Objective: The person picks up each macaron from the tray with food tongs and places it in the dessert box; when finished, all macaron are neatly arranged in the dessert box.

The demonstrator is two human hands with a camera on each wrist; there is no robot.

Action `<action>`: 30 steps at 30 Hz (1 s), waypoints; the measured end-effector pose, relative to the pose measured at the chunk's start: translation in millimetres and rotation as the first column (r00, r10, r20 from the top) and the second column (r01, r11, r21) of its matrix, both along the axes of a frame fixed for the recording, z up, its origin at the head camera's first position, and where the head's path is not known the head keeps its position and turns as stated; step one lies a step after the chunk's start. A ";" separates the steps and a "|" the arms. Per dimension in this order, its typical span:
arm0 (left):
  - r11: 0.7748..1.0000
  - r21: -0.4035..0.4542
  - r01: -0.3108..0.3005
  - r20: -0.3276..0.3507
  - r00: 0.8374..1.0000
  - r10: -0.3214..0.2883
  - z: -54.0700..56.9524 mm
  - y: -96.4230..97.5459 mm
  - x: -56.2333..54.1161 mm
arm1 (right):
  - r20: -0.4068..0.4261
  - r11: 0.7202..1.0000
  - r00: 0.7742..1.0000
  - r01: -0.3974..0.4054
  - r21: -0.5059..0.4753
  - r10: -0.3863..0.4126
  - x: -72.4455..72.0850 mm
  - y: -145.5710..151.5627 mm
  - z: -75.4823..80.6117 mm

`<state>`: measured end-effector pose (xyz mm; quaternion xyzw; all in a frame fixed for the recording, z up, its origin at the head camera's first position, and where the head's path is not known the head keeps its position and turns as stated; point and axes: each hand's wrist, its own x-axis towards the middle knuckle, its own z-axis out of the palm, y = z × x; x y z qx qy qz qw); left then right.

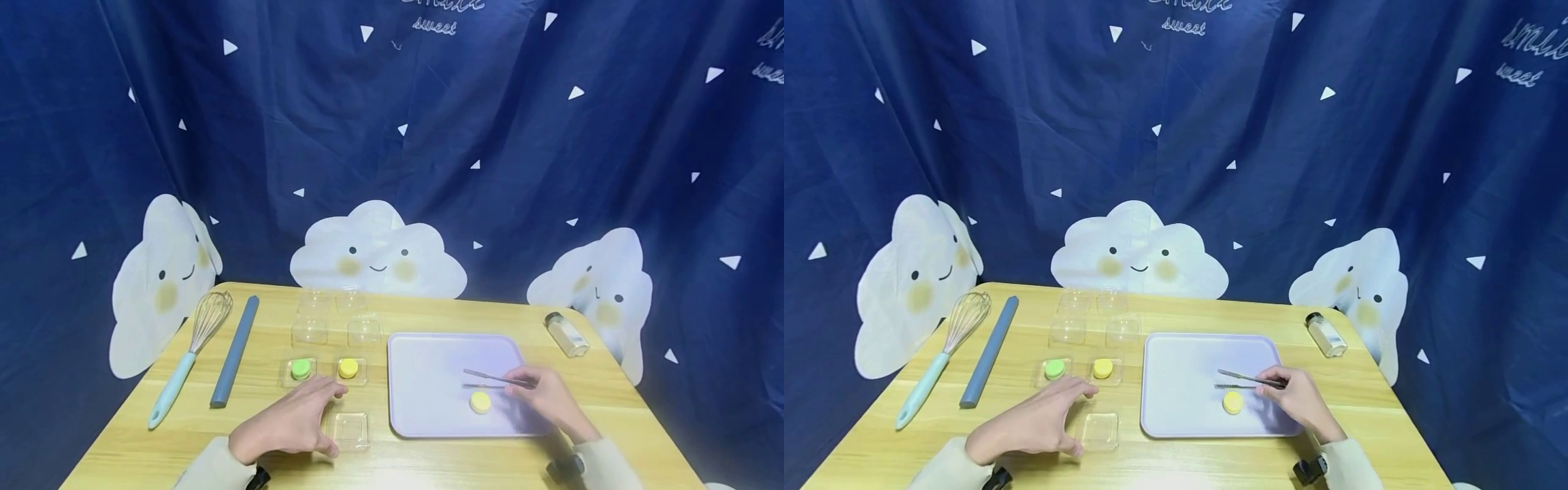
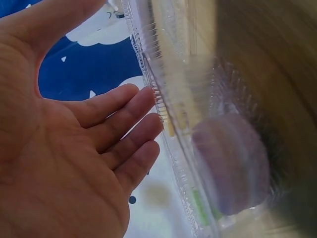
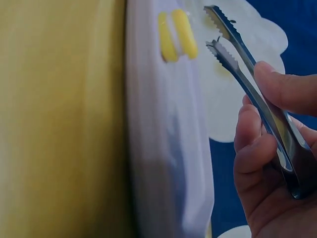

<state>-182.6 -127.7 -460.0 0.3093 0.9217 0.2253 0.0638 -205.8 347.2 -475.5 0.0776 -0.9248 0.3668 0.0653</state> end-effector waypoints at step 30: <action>0.999 -0.006 -0.043 0.011 0.999 0.043 -7.1 -1.6 -1.9 | 0.228 0.999 0.974 0.013 -0.050 -0.001 24.0 21.4 -9.3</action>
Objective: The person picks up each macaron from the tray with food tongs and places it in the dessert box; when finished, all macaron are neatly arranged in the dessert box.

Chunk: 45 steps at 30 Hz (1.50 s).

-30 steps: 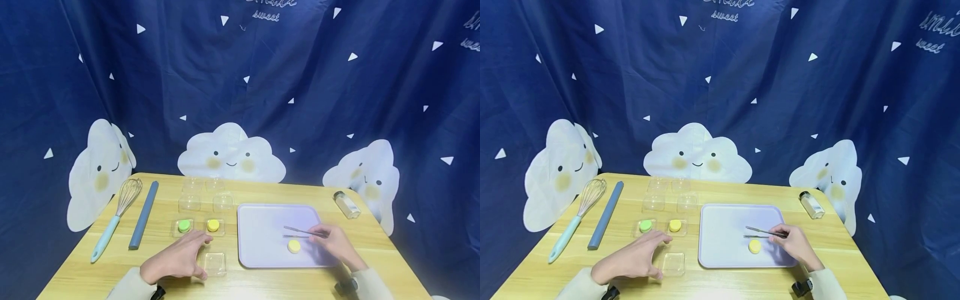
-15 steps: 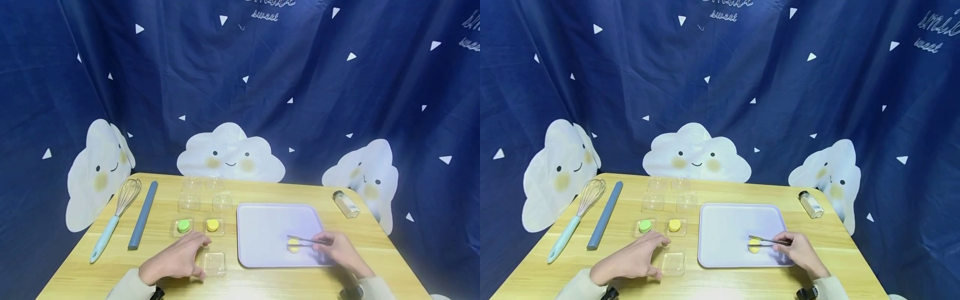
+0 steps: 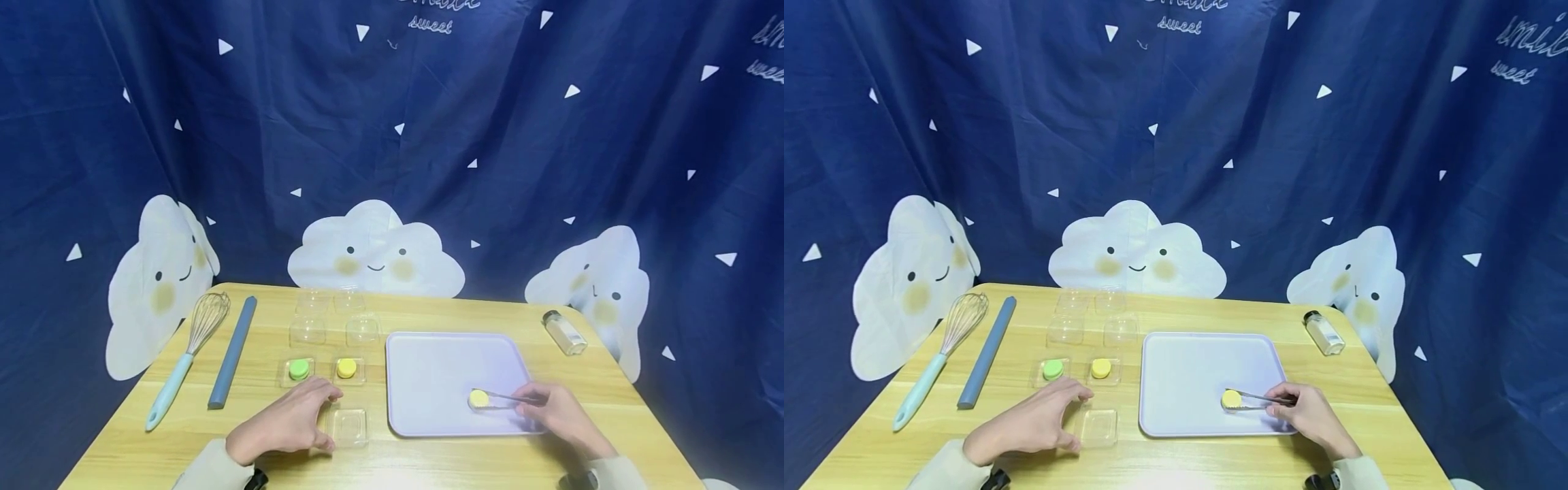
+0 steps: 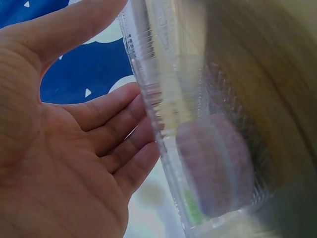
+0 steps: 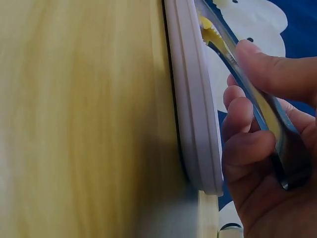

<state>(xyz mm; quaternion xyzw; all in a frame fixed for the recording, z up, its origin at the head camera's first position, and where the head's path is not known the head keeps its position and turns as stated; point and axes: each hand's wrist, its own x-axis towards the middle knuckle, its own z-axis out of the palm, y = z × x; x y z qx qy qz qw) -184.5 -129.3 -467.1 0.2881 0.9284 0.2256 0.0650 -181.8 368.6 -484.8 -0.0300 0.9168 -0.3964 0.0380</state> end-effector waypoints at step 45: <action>1.000 0.020 0.001 -0.010 1.000 -0.001 -0.9 -4.1 -5.3 | -0.103 0.911 0.934 0.302 -0.281 -0.342 -39.5 -54.3 39.6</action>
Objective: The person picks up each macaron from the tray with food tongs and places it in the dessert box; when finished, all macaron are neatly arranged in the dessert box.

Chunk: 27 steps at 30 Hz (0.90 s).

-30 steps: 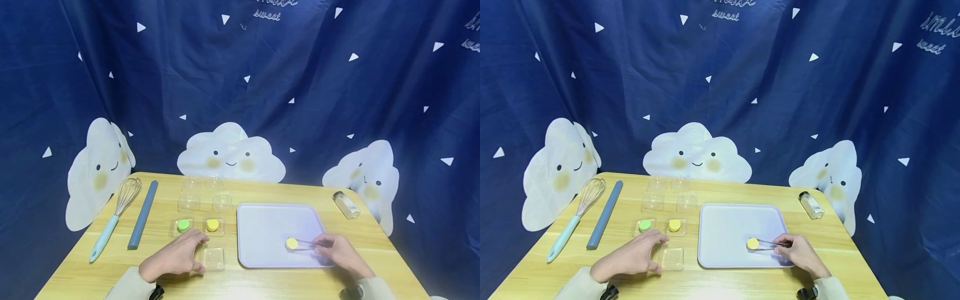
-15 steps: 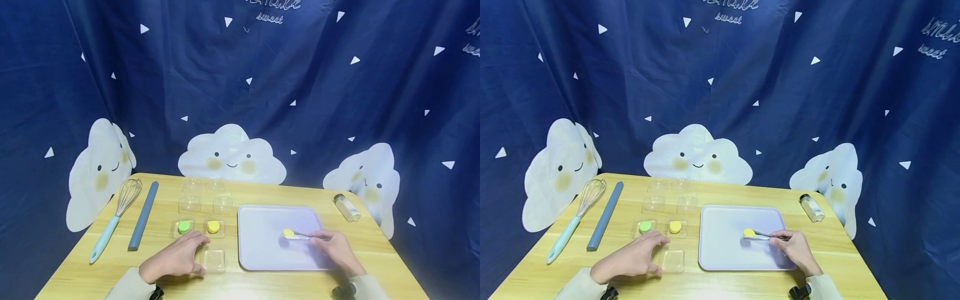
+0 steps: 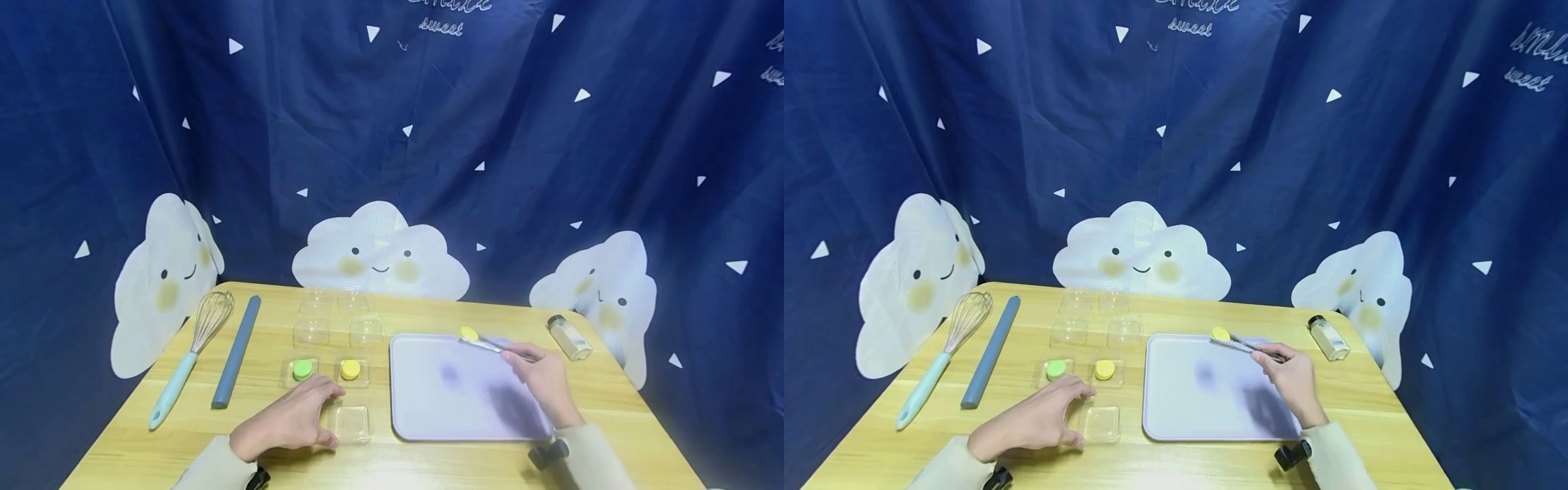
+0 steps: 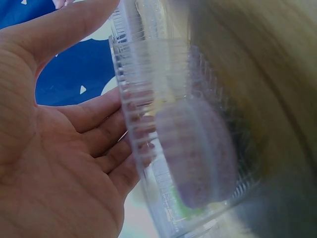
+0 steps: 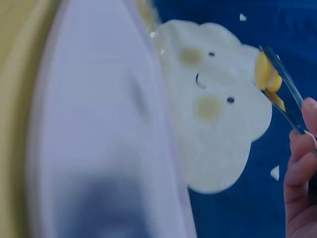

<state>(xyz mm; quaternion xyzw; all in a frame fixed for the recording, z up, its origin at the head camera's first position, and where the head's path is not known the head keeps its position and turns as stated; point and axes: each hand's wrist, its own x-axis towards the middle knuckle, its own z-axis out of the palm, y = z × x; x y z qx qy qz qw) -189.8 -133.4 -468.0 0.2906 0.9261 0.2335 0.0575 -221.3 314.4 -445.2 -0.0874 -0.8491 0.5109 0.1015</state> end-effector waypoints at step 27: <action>1.000 0.012 -0.012 0.029 1.000 0.012 -2.0 0.6 -2.3 | -0.251 0.884 0.853 -0.467 0.024 0.457 -8.9 -131.0 -6.7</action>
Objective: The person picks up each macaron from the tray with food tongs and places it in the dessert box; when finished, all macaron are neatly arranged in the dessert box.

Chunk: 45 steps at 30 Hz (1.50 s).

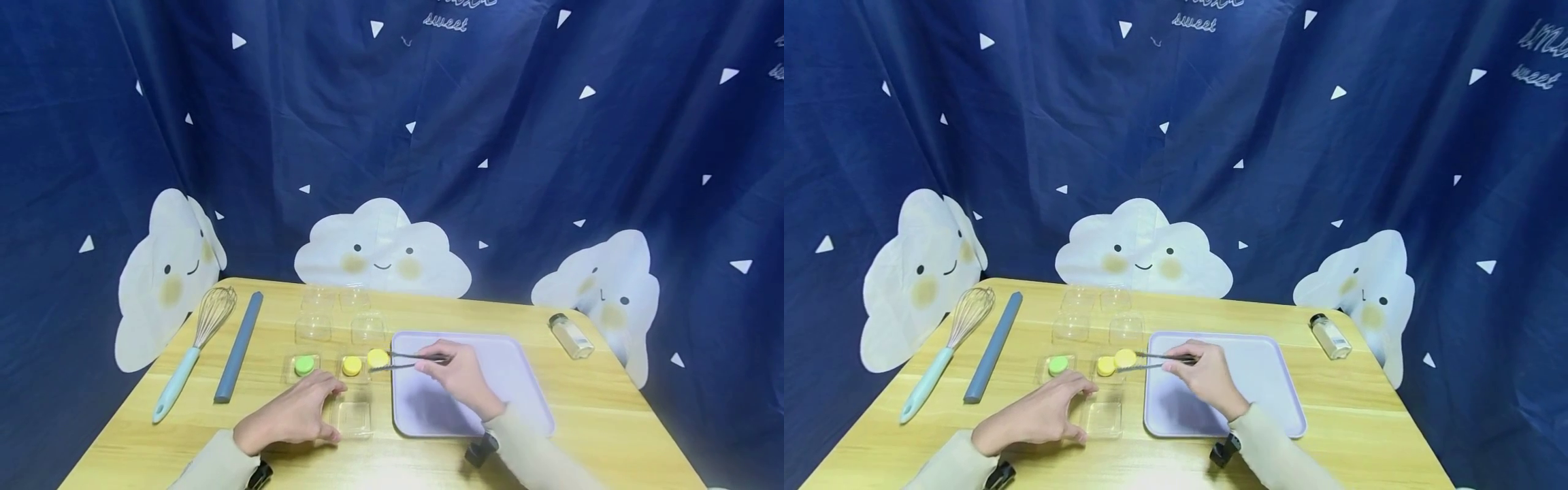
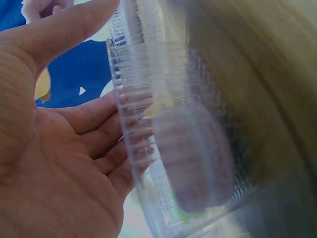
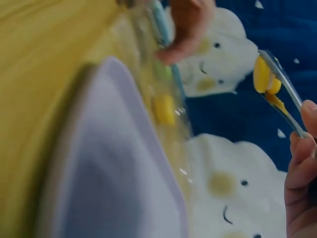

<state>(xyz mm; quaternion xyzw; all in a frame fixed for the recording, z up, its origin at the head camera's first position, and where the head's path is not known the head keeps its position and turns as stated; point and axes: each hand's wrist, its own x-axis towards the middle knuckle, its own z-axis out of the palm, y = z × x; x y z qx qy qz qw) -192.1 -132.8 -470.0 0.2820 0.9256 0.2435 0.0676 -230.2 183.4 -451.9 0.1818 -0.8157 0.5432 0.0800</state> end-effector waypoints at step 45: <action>1.000 -0.014 -0.019 -0.008 1.000 0.019 -2.8 0.6 0.0 | -0.134 0.863 0.941 -0.220 0.454 0.310 11.9 -35.1 -34.6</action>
